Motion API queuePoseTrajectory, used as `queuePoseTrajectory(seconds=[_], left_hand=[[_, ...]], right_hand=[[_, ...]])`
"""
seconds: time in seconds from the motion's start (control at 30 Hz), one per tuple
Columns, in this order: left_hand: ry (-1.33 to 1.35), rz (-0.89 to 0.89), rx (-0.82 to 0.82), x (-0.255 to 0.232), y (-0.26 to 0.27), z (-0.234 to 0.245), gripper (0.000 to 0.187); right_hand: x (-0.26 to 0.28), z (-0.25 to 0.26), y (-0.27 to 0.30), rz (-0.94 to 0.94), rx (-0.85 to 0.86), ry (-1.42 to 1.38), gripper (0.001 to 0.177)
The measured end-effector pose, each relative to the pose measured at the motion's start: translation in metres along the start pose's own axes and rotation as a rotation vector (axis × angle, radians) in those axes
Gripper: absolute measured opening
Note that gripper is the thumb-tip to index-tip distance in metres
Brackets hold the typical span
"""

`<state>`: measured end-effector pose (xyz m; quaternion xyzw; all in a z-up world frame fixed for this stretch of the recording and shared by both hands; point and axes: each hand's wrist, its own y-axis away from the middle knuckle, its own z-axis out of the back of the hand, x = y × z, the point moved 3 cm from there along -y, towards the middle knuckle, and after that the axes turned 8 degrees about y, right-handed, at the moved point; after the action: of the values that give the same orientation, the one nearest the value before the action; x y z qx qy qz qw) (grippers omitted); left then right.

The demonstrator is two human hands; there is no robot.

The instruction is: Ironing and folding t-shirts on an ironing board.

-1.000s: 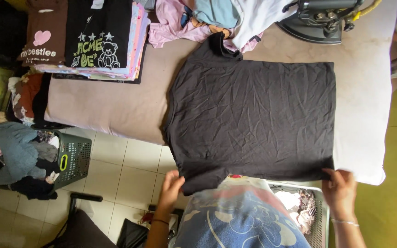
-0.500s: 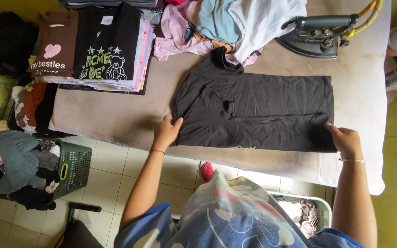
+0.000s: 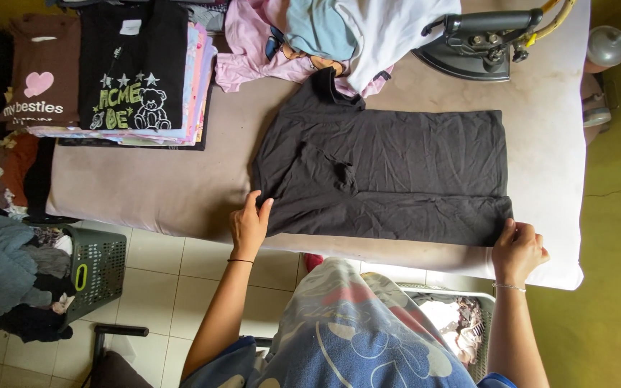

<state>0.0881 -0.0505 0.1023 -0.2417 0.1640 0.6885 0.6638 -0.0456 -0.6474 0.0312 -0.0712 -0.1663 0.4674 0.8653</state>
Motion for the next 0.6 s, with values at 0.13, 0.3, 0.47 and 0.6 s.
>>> queuePoseTrajectory(seconds=[0.13,0.3,0.47,0.6], left_hand=[[0.221,-0.046,-0.054,0.021,-0.008,-0.009,0.036],[-0.050,-0.314,-0.074,0.030,-0.009,-0.009,0.037],[0.222,-0.132,-0.220,0.018,0.034,0.018,0.022],[0.210,-0.002,-0.287,0.016,0.067,0.032,0.027]], right_hand=[[-0.009,-0.008,0.010,0.021,-0.004,0.106,0.028],[-0.003,-0.013,0.016,0.085,0.028,0.276,0.034],[0.070,0.040,0.002,0.277,-0.215,0.179,0.021],[0.251,0.092,-0.021,0.635,-0.025,-0.297,0.019]])
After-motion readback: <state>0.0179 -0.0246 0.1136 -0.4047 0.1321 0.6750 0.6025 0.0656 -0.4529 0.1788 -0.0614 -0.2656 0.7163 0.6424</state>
